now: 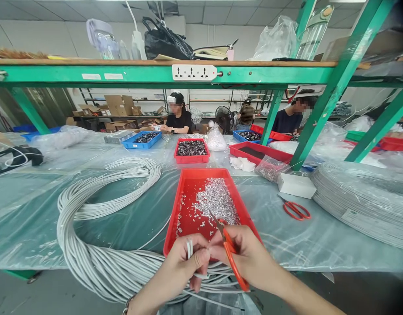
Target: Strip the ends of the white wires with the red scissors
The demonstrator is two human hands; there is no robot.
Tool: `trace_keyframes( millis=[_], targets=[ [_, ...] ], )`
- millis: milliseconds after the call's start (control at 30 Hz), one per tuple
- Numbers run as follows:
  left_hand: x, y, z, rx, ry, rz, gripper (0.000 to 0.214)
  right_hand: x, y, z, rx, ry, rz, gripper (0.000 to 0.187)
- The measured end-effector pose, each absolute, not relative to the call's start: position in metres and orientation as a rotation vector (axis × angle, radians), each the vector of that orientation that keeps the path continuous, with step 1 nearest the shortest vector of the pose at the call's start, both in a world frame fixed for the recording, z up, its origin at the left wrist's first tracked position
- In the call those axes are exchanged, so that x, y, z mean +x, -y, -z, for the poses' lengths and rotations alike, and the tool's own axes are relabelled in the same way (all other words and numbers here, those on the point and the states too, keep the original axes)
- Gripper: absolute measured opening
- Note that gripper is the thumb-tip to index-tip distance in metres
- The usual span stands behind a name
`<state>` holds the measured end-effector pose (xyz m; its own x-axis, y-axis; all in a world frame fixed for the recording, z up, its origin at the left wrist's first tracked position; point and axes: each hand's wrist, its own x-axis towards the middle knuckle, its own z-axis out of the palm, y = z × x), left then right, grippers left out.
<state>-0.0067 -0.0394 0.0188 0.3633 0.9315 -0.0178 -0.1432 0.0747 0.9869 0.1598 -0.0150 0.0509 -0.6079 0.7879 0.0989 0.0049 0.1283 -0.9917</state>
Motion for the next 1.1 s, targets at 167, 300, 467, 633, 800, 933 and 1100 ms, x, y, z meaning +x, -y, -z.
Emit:
trace_keyframes(
  millis=[167,300,467,633,800,933,1100],
  targets=[
    [-0.004,0.043,-0.022,1.242,-0.881,-0.954,0.038,0.145,0.015,-0.034,-0.637,1.344,-1.885,0.035],
    [-0.004,0.043,-0.02,1.192,-0.88,-1.03,0.038,0.145,0.01,-0.028,-0.551,1.182,-2.175,0.039],
    [0.002,0.039,-0.014,1.237,-0.945,-1.161,0.042,0.143,0.012,-0.041,-0.74,1.373,-1.657,0.033],
    [0.006,0.037,-0.012,1.234,-0.968,-1.217,0.04,0.141,0.016,-0.037,-0.765,1.348,-1.609,0.035],
    [0.001,0.037,-0.008,1.186,-0.847,-1.006,0.043,0.143,0.009,-0.039,-0.763,1.481,-1.478,0.036],
    [-0.003,0.037,-0.004,1.146,-0.762,-0.861,0.041,0.153,-0.004,-0.054,-0.859,1.495,-1.193,0.025],
    [0.002,0.035,-0.005,1.149,-0.837,-0.937,0.043,0.168,-0.024,-0.054,-0.945,1.603,-1.148,0.021]
  ],
)
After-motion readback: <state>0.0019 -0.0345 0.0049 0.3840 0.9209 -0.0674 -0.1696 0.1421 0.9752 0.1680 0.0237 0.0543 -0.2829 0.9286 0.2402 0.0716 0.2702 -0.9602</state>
